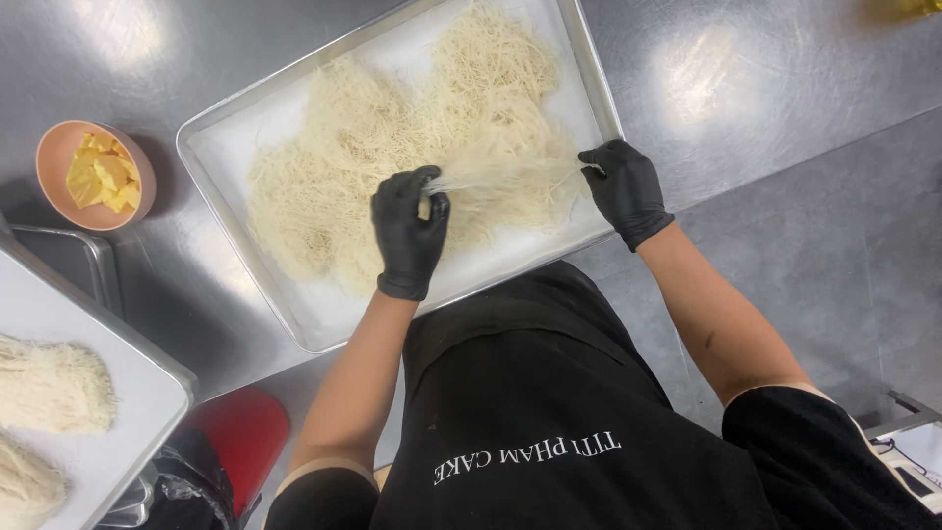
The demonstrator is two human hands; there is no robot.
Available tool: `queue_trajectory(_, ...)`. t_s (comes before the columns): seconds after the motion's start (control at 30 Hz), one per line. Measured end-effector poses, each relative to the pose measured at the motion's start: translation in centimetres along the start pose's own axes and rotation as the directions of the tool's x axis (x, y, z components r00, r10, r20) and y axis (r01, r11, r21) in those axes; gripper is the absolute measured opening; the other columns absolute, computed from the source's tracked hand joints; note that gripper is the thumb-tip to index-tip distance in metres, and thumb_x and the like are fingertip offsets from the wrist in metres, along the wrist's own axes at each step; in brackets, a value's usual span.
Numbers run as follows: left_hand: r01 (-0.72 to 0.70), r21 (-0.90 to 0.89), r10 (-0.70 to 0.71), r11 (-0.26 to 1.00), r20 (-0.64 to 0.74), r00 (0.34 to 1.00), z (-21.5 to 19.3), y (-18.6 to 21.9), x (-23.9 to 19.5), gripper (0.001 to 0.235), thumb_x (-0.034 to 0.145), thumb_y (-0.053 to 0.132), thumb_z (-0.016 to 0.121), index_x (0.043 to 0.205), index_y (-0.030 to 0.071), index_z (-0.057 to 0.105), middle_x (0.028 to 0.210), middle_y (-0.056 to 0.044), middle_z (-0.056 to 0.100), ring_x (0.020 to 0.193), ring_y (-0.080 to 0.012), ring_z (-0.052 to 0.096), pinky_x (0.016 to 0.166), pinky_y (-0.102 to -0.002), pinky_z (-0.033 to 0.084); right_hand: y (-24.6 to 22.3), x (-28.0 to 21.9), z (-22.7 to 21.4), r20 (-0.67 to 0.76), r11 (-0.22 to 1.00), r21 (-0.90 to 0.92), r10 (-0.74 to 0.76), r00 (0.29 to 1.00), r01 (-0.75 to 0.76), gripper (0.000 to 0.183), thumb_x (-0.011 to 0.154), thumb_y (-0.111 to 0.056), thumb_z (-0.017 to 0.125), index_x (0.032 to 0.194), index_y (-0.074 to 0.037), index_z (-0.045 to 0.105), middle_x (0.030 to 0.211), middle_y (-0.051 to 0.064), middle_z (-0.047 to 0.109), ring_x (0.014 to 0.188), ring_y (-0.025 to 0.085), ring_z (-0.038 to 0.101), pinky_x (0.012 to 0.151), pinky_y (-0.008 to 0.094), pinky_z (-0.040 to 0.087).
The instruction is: Manually separating and fluffing shredded phyllo (kataifi) dough on a metal baking tray.
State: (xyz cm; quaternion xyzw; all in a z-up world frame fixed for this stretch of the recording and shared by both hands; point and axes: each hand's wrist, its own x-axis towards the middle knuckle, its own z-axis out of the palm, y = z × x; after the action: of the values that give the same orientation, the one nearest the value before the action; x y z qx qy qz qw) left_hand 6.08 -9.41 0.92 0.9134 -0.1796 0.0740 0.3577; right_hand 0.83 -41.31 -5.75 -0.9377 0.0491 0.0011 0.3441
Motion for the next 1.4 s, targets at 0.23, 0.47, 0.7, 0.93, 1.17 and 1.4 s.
queue_trajectory(0.23, 0.072, -0.086, -0.069, 0.994, 0.037, 0.997, -4.3, 1.0, -1.6, 0.034, 0.085, 0.002, 0.071, 0.117, 0.013, 0.074, 0.106, -0.006, 0.068, 0.105, -0.0261, 0.063, 0.095, -0.039, 0.047, -3.4, 1.2, -2.3, 0.122, 0.98, -0.16, -0.101, 0.987, 0.12, 0.024, 0.09, -0.012, 0.077, 0.113, -0.01, 0.079, 0.1, 0.009, 0.074, 0.092, 0.028, 0.07, 0.09, 0.043, 0.054)
queue_trajectory(0.47, 0.118, -0.281, -0.145, 0.952, -0.08, 0.986, -5.9, 0.9, -2.5, 0.034, 0.09, -0.008, 0.064, 0.12, 0.007, 0.07, 0.114, -0.011, 0.07, 0.108, -0.0258, 0.068, 0.097, -0.035, 0.054, -3.0, 2.4, 0.5, 0.278, 0.873, -0.335, -0.268, 0.922, 0.355, 0.018, 0.09, -0.026, 0.078, 0.106, -0.018, 0.081, 0.093, 0.002, 0.075, 0.089, 0.024, 0.067, 0.081, 0.042, 0.049)
queue_trajectory(0.7, 0.147, -0.273, -0.192, 0.951, -0.146, 0.971, -7.8, 0.5, -3.3, 0.034, 0.095, -0.009, 0.059, 0.123, 0.007, 0.066, 0.117, -0.012, 0.071, 0.111, -0.0259, 0.069, 0.1, -0.036, 0.055, -2.6, 3.7, 1.0, 0.326, 0.893, -0.267, -0.269, 0.906, 0.361, 0.01, 0.092, -0.019, 0.072, 0.096, -0.013, 0.08, 0.086, 0.005, 0.074, 0.082, 0.025, 0.068, 0.076, 0.042, 0.051)
queue_trajectory(0.93, 0.182, -0.039, -0.165, 0.983, 0.268, 0.949, -5.7, 0.7, -3.2, 0.052, 0.078, -0.005, 0.058, 0.125, 0.013, 0.07, 0.13, -0.008, 0.066, 0.121, -0.0297, 0.061, 0.101, -0.043, 0.047, -3.2, 12.2, 3.5, -0.069, 0.974, -0.187, -0.14, 0.988, 0.125, 0.015, 0.097, -0.023, 0.074, 0.1, -0.009, 0.079, 0.089, 0.009, 0.075, 0.083, 0.028, 0.069, 0.08, 0.046, 0.051)
queue_trajectory(1.17, 0.234, -0.104, -0.211, 0.967, 0.199, 0.957, -4.1, 1.3, -1.7, 0.049, 0.085, -0.003, 0.059, 0.128, 0.016, 0.07, 0.135, -0.005, 0.066, 0.124, -0.0264, 0.061, 0.103, -0.039, 0.048, -3.5, 15.2, 3.2, 0.137, 0.988, -0.13, 0.104, 0.985, -0.086, 0.02, 0.096, -0.026, 0.072, 0.096, -0.006, 0.073, 0.092, 0.012, 0.072, 0.084, 0.028, 0.069, 0.082, 0.04, 0.054)
queue_trajectory(1.4, 0.492, -0.57, -0.386, 0.659, 0.305, 0.871, 0.7, 0.7, 0.8, 0.031, 0.099, 0.015, 0.07, 0.129, 0.012, 0.072, 0.121, -0.003, 0.077, 0.105, -0.0136, 0.073, 0.088, -0.028, 0.057, -9.9, 11.1, -3.4, 0.379, 0.863, 0.483, -0.051, 0.924, -0.15, 0.015, 0.104, -0.015, 0.07, 0.11, -0.003, 0.065, 0.098, 0.004, 0.067, 0.088, 0.011, 0.061, 0.08, 0.028, 0.053)
